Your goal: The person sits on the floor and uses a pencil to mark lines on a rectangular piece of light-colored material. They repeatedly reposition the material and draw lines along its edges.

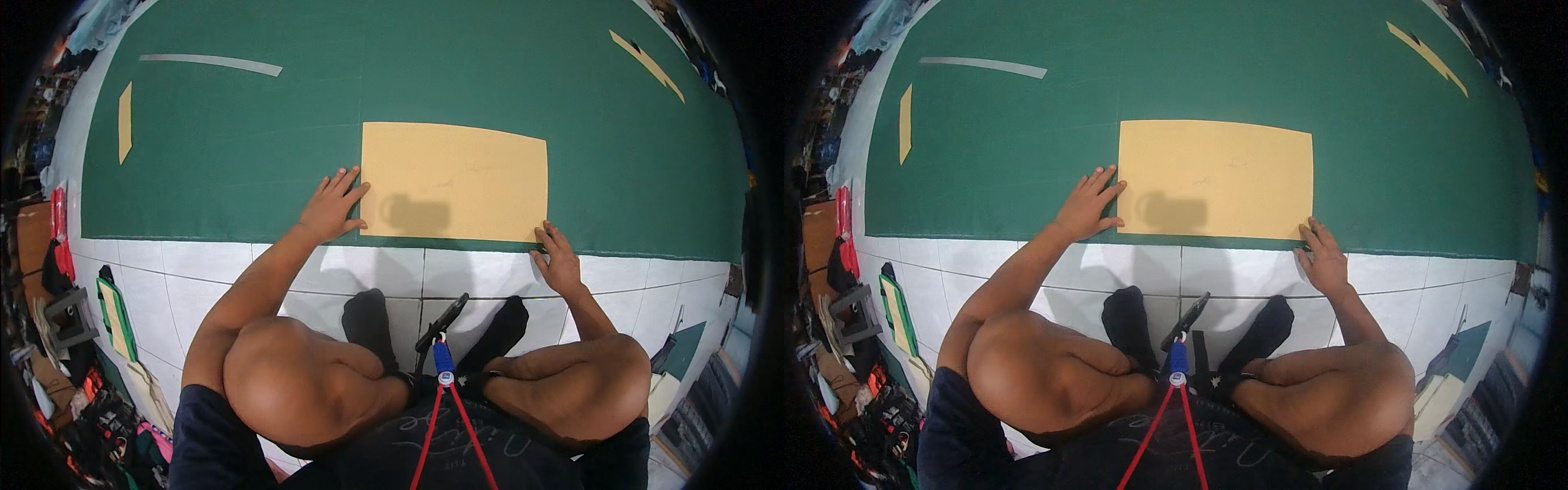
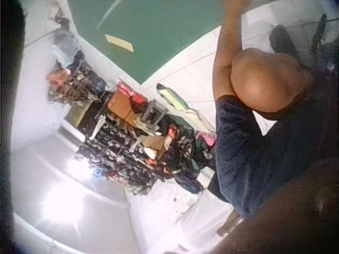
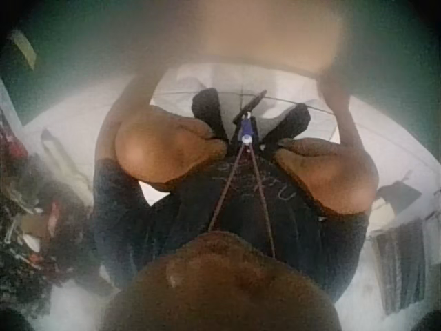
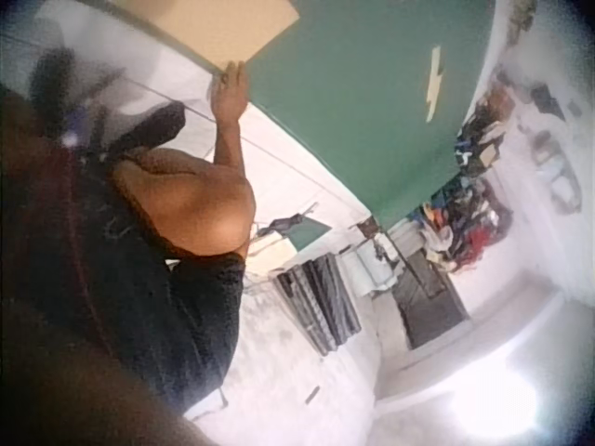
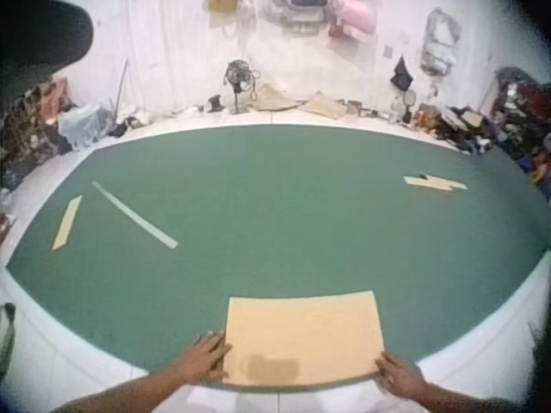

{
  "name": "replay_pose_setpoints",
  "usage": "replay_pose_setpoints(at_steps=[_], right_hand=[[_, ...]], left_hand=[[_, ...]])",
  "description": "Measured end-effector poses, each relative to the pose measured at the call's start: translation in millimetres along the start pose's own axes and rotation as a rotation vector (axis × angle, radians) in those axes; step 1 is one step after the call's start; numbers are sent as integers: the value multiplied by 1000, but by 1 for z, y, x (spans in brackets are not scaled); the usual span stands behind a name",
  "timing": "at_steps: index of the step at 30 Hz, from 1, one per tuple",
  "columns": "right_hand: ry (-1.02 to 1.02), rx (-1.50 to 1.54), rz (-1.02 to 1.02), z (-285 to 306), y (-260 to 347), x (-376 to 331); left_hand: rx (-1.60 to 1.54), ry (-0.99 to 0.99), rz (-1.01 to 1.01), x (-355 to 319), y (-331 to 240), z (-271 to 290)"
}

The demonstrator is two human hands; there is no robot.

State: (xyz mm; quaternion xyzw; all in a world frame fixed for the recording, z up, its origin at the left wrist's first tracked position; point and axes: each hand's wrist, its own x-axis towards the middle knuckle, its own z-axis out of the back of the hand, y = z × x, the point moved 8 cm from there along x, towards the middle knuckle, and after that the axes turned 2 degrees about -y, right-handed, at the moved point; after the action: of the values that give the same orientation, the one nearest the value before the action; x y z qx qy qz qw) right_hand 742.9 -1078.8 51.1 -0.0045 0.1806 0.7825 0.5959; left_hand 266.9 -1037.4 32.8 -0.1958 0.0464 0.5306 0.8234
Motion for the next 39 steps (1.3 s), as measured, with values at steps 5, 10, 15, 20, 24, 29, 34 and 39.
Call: replay_pose_setpoints(at_steps=[5, 10, 15, 20, 24, 29, 34, 39], right_hand=[[2, -18, -44, 1, 5, 4], [-18, -21, -1, 1, 4, 2], [16, -23, -30, 1, 9, 1], [4, -48, -27, -4, 3, -1], [9, -89, -50, -8, -2, -4], [5, -105, -36, -6, 1, -2], [18, -81, -45, -7, 3, -2], [20, -110, -37, -6, 3, -2]], left_hand=[[-7, 6, -19, -8, 6, -7], [-11, -8, -53, -10, 7, -1], [15, -26, -47, -11, 9, -2], [38, 8, -33, -8, 6, 1], [39, 32, -26, -6, 3, 3], [2, 2, -33, -6, 4, 4], [-22, 5, -23, -6, 6, 2], [-43, 22, -34, -5, 7, 1]])
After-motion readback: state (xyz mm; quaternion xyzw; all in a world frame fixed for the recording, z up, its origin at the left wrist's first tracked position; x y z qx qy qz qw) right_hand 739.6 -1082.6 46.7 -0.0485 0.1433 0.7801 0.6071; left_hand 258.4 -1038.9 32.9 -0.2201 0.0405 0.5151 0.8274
